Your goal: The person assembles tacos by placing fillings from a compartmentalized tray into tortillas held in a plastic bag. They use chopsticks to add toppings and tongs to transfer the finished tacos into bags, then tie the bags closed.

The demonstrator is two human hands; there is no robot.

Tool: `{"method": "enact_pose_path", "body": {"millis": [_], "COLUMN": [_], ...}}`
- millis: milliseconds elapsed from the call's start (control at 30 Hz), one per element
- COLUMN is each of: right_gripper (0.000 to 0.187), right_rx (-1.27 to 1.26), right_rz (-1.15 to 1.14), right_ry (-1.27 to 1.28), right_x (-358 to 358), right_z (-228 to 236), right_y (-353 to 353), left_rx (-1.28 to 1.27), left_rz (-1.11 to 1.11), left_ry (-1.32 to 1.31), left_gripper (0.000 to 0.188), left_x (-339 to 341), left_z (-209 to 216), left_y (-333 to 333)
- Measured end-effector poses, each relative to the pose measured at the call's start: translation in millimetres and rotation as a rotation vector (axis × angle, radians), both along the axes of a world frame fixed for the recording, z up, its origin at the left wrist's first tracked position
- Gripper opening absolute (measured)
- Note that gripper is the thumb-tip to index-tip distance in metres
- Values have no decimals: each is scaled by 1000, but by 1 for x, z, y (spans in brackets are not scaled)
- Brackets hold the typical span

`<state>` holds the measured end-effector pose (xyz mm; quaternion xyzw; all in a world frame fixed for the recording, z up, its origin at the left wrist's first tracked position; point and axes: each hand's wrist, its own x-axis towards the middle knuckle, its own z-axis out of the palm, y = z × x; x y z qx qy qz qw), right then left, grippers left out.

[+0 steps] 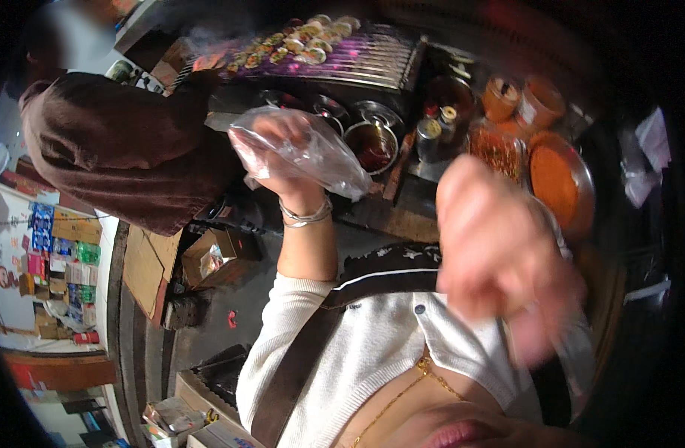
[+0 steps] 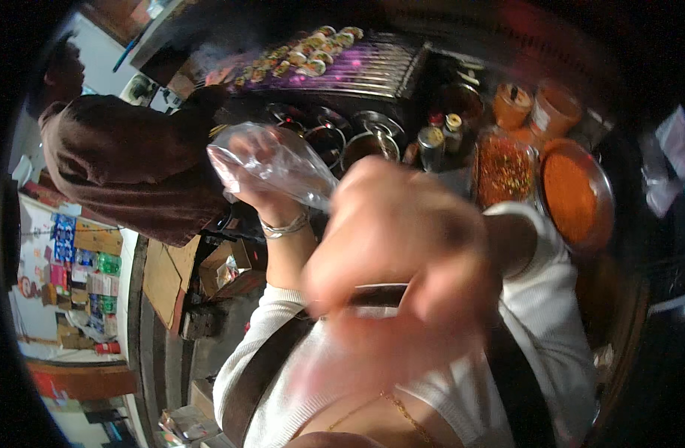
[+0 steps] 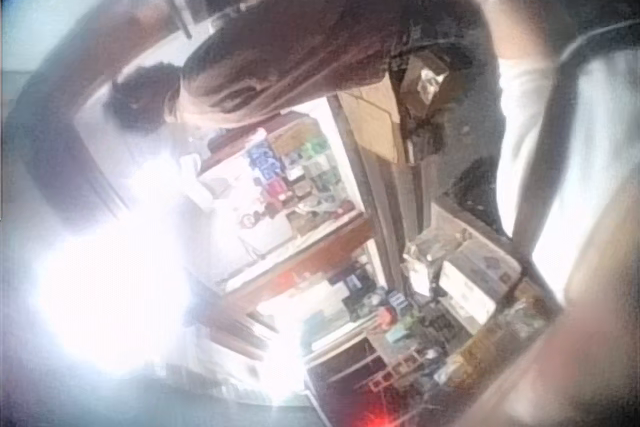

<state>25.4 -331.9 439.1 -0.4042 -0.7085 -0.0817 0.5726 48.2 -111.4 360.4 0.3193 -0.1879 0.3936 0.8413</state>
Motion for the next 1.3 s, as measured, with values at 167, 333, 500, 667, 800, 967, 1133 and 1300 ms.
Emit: {"method": "enact_pose_path", "body": {"millis": [167, 333, 500, 667, 800, 967, 1133, 1300], "right_gripper": [34, 43, 42, 58, 66, 33, 28, 30], "right_rx": [158, 180, 207, 35, 17, 36, 73, -63], "right_rz": [131, 187, 101, -764, -885, -898, -888, -716], "right_ry": [35, 23, -81, -228, -145, -40, 42, 55], "right_x": [-23, -25, -18, 34, 64, 84, 80, 62], "right_z": [18, 18, -1, -50, -87, -85, -79, -83], "right_y": [11, 17, 16, 53, 101, 108, 99, 96], "left_rx": [-58, 86, -206, -217, -230, -222, 215, 114], "left_rz": [119, 445, 185, 67, 57, 256, 923, 433], "left_ry": [77, 199, 216, 195, 207, 130, 339, 284], "left_gripper": [53, 49, 44, 40, 37, 37, 25, 16], "left_x": [-1, -2, -1, -7, -4, -1, -3, 10], "left_z": [-4, -1, 0, -3, -10, -22, -38, -49], "left_y": [-10, -10, -10, -6, -25, -24, -10, -21]}}
